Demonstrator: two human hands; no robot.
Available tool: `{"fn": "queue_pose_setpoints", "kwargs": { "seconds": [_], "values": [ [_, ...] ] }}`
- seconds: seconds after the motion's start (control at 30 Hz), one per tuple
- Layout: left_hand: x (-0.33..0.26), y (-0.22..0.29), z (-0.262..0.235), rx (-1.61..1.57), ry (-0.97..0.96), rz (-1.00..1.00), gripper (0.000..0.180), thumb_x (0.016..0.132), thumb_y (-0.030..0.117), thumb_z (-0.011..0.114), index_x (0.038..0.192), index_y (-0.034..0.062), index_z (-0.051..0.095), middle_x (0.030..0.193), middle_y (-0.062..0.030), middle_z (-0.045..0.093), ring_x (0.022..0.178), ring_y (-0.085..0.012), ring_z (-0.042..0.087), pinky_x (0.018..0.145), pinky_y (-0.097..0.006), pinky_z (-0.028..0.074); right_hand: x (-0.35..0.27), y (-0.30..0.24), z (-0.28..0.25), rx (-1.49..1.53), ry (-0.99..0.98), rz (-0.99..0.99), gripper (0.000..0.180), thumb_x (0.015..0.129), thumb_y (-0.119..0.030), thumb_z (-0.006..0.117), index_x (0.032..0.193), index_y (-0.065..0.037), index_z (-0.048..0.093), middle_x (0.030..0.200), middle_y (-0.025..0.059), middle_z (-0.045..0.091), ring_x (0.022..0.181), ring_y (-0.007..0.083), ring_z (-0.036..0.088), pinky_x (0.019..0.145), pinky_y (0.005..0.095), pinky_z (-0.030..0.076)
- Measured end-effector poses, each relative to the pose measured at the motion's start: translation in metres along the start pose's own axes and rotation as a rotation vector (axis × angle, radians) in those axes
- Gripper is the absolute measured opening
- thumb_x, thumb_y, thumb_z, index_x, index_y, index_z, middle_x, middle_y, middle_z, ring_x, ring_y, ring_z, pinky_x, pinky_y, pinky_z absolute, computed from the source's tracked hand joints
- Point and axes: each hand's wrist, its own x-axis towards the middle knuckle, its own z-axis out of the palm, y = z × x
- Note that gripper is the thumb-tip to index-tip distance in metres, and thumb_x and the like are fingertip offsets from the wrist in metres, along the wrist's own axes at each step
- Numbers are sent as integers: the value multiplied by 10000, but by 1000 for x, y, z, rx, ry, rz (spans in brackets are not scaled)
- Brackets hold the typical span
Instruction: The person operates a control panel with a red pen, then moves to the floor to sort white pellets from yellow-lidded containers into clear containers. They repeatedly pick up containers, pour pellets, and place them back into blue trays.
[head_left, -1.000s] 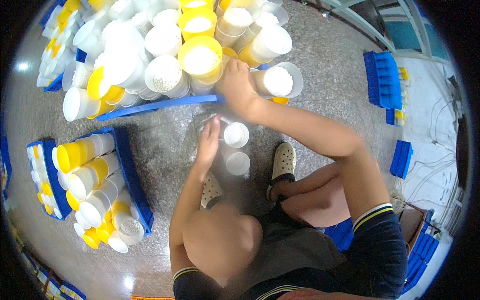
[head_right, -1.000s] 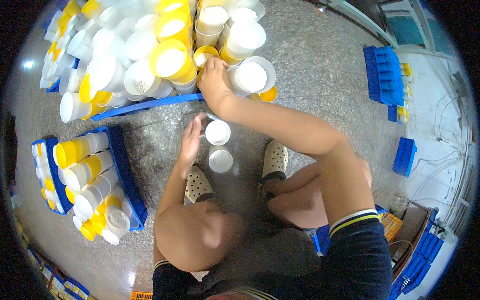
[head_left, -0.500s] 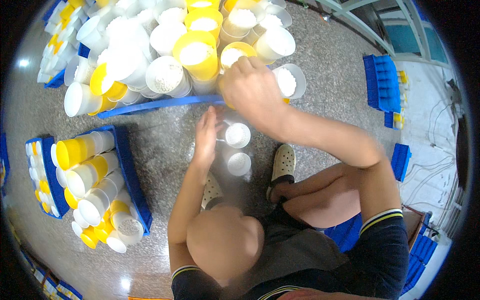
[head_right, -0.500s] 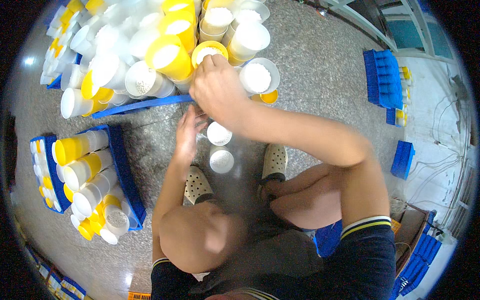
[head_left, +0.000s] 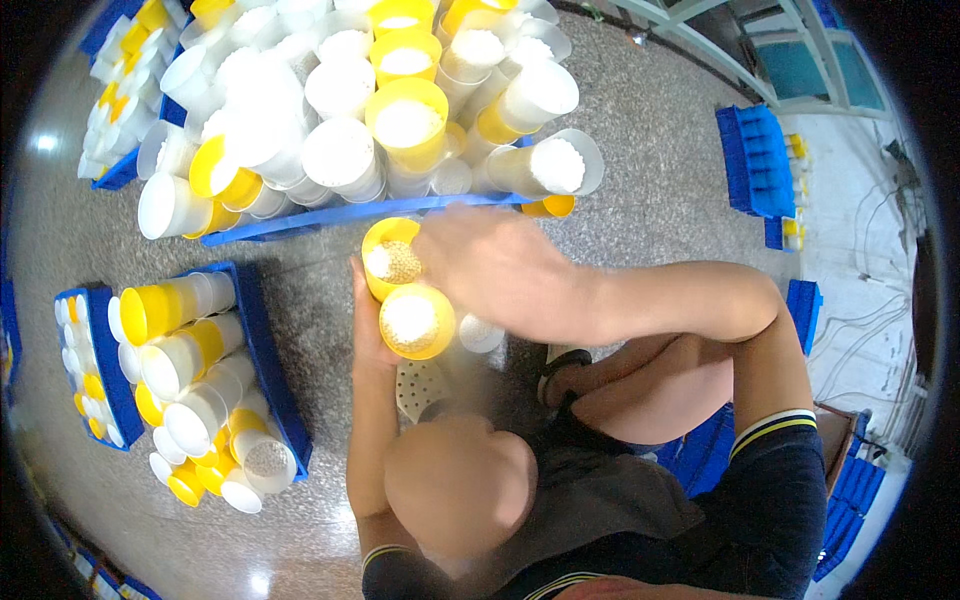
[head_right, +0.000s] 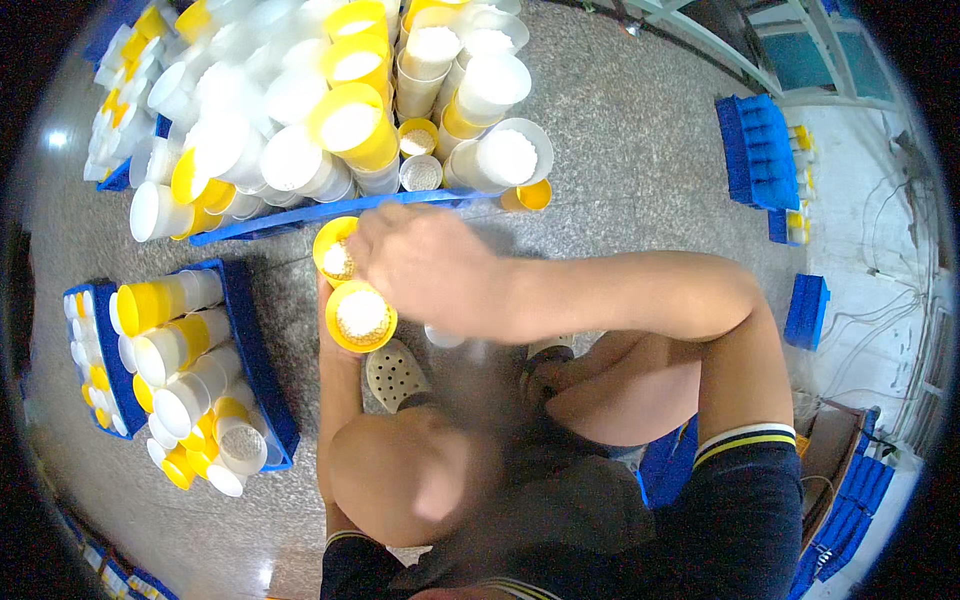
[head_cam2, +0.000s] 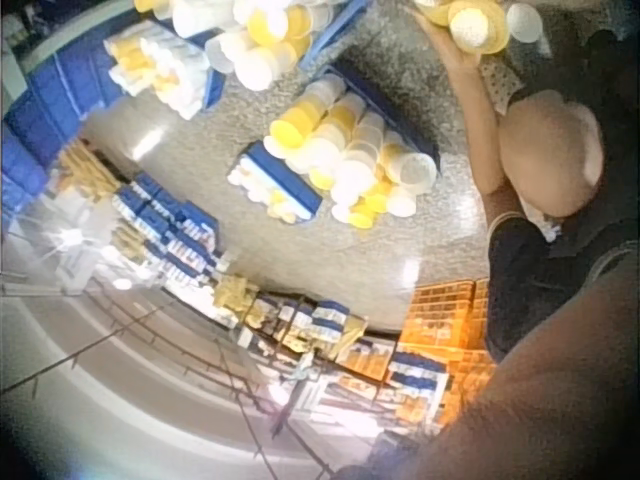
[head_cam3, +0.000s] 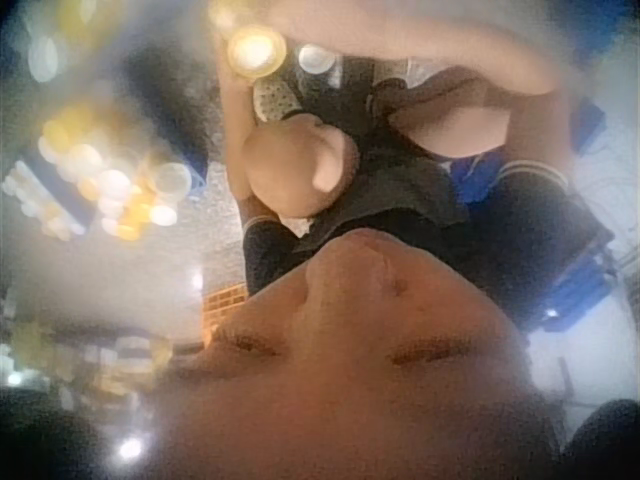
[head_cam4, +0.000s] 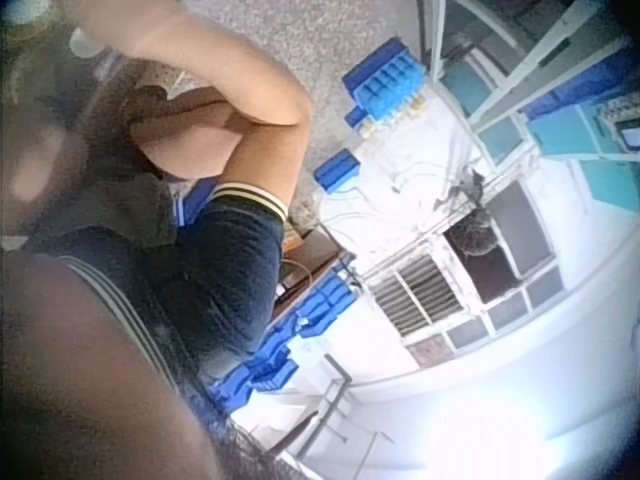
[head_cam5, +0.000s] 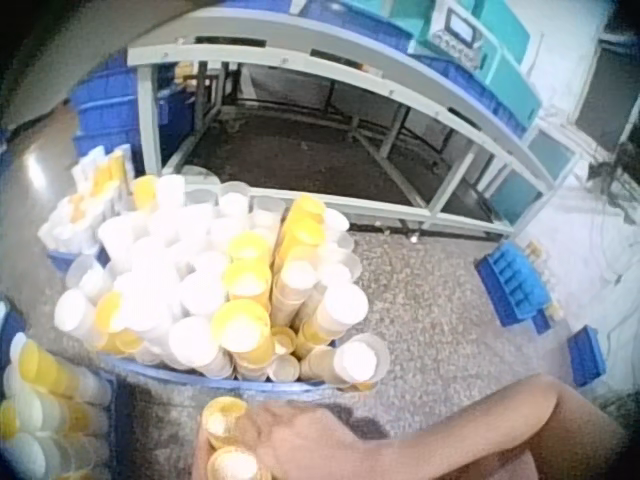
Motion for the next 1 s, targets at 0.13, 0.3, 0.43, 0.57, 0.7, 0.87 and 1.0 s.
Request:
{"fn": "queue_pose_setpoints", "kwargs": {
  "seconds": [0.13,0.3,0.43,0.57,0.7,0.87,1.0],
  "values": [
    [8,2,-30,-52,-106,-26,663,1039,655,370,1265,78,604,1023,-112,716,806,-223,725,676,-349,639,-2,38,21,-157,-114,83,134,813,-69,615,918,14,627,843,183,641,789,331,669,656,435,552],
    [23,-8,-69,-123,-64,-21,527,1043,528,472,1277,74,600,1049,-143,686,804,-267,692,636,-362,632,16,71,76,-221,-385,381,168,837,-50,606,938,41,704,901,210,682,889,357,691,777,420,587],
    [27,-19,-105,-112,-56,79,575,1001,511,549,1359,62,576,1200,-227,632,860,-372,632,645,-425,631,28,112,112,-169,-503,398,216,860,-41,586,989,64,723,992,253,705,996,394,680,886,460,572],
    [10,-19,-126,-244,-30,-70,567,998,510,555,1344,61,576,1204,-225,624,886,-368,625,675,-462,630,30,142,161,120,-225,647,237,860,-48,579,1020,43,729,1042,276,705,1073,418,653,920,471,544],
    [-27,-18,-121,-183,48,-150,558,1006,528,531,1265,38,589,1114,-210,627,854,-347,628,656,-448,630,35,158,191,119,52,753,245,900,-170,586,1018,-42,758,1075,235,719,1051,430,668,920,478,541],
    [-69,-27,-104,-219,117,-179,568,1034,504,493,1284,-3,541,1064,-173,622,776,-273,634,616,-359,625,35,169,198,139,246,794,328,934,-337,586,1028,-85,774,1074,208,733,1037,409,695,885,477,563],
    [-71,-28,-100,-135,267,-89,500,1053,452,475,1281,12,539,1089,-167,631,770,-257,636,609,-339,618,45,195,219,98,78,920,326,925,-347,620,1044,-88,778,1076,221,732,1052,388,704,877,460,580]
  ]
}}
